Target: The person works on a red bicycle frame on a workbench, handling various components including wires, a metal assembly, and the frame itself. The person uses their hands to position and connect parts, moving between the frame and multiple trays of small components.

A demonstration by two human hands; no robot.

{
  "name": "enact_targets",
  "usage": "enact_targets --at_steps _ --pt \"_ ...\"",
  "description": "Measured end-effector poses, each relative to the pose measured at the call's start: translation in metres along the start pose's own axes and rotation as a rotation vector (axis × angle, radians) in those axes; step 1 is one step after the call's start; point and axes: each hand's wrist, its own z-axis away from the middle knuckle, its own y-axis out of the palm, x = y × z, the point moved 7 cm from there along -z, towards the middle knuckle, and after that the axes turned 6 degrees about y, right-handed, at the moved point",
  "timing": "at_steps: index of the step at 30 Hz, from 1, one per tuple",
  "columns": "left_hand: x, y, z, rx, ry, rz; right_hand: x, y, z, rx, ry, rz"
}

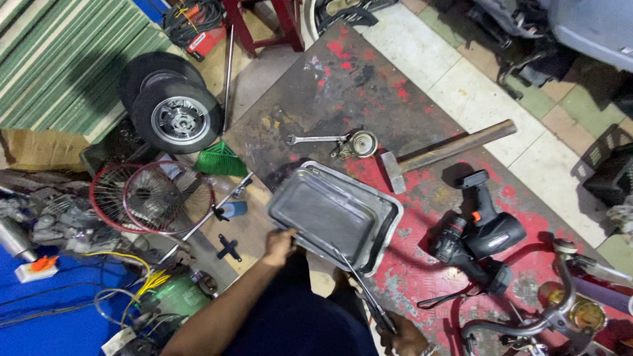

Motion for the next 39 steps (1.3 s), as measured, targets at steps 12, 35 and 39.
enact_targets --at_steps 12,35,39 --pt "-0.171 -0.07 -0.116 -0.229 0.237 0.197 0.192 -0.007 -0.143 -0.467 -0.231 0.925" --pt "-0.224 0.211 -0.234 0.368 1.299 -1.192 0.462 -0.068 -0.112 -1.259 -0.563 0.617" --pt "-0.224 0.194 -0.226 0.571 1.122 -1.456 0.471 -0.116 -0.157 -1.266 -0.456 0.412"
